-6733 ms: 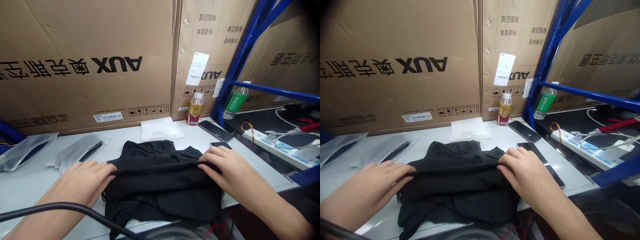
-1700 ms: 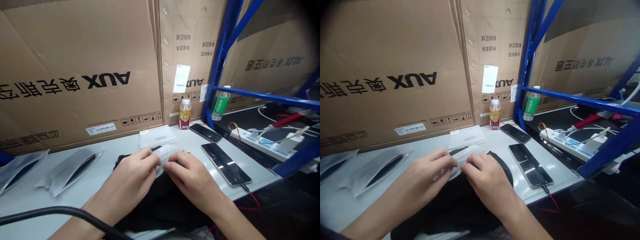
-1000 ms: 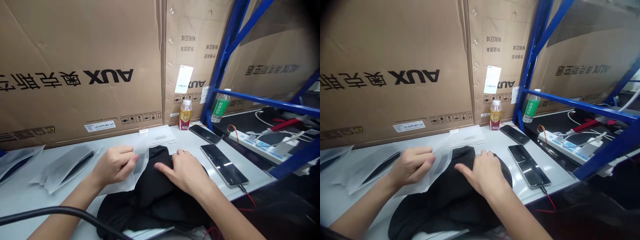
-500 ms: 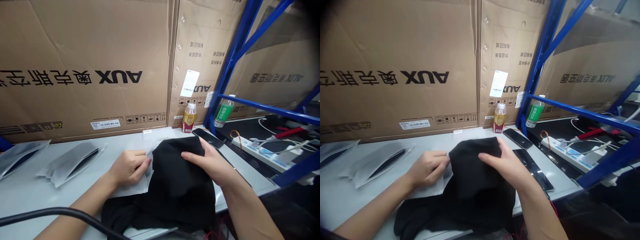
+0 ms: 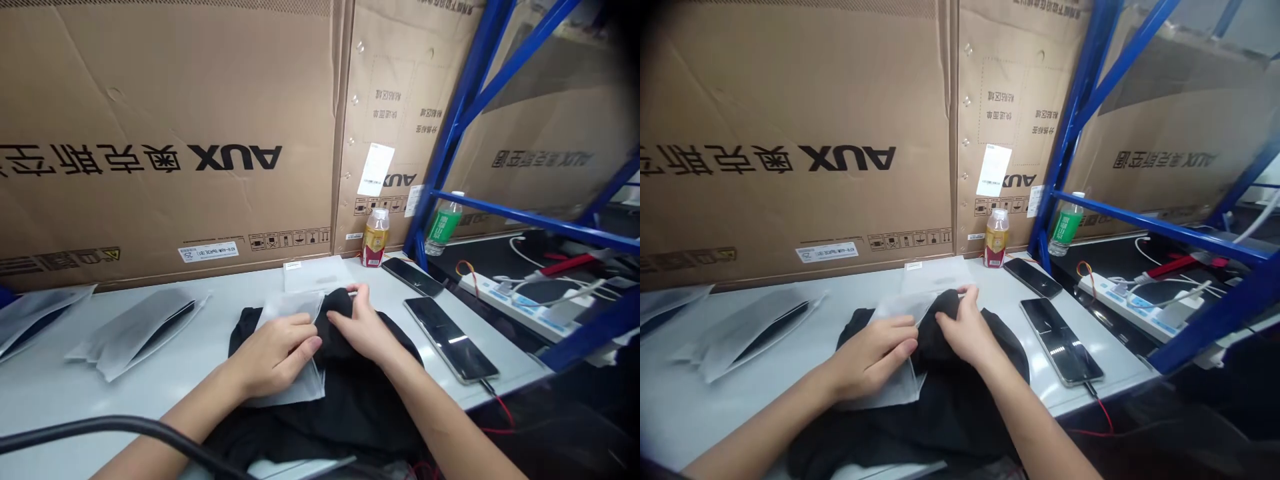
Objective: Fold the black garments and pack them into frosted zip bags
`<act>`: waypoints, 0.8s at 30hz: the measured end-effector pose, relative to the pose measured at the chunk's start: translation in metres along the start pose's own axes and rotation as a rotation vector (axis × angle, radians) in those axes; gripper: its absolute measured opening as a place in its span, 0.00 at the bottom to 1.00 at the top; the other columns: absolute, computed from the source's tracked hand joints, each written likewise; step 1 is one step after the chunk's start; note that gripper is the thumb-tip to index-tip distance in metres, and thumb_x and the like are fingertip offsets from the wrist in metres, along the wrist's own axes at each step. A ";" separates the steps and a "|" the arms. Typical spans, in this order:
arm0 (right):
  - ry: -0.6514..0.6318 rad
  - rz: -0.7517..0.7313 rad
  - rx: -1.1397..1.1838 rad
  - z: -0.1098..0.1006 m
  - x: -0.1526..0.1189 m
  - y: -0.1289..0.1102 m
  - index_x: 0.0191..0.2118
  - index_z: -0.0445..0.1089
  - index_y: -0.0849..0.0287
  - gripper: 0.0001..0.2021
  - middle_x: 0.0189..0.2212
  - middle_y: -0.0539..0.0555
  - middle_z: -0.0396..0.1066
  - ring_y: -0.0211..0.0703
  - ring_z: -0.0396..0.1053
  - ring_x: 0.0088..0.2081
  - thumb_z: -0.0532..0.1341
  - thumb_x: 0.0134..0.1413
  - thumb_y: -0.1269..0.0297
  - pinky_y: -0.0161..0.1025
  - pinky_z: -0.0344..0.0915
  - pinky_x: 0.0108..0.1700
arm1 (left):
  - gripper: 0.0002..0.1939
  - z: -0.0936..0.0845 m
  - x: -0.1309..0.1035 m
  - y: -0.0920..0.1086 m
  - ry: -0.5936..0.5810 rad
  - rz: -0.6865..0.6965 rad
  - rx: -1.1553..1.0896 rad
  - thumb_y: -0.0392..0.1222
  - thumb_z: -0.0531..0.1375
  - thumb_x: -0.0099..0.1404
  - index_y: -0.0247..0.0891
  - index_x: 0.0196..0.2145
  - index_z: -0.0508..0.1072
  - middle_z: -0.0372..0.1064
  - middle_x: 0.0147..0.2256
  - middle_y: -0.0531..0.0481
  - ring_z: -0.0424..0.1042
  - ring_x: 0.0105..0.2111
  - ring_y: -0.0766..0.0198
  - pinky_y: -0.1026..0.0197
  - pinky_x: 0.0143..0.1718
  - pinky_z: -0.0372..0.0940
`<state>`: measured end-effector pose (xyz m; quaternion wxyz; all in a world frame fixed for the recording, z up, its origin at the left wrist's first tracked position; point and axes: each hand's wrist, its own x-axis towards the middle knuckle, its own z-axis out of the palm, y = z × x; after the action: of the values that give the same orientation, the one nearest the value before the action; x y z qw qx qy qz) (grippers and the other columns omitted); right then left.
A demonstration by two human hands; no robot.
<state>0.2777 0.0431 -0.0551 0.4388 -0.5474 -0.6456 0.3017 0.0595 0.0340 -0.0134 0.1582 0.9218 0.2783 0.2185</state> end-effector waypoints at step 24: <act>0.063 0.450 0.856 0.060 -0.025 -0.039 0.68 0.45 0.52 0.41 0.54 0.59 0.76 0.53 0.76 0.56 0.64 0.50 0.67 0.52 0.73 0.59 | 0.20 0.003 -0.002 0.009 0.130 -0.236 0.147 0.46 0.50 0.79 0.40 0.62 0.70 0.74 0.53 0.41 0.74 0.53 0.48 0.45 0.53 0.70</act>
<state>0.2070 0.0154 -0.0531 0.5676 -0.4526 -0.3156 0.6110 0.0634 0.0254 -0.0132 0.0966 0.8756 0.4098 0.2368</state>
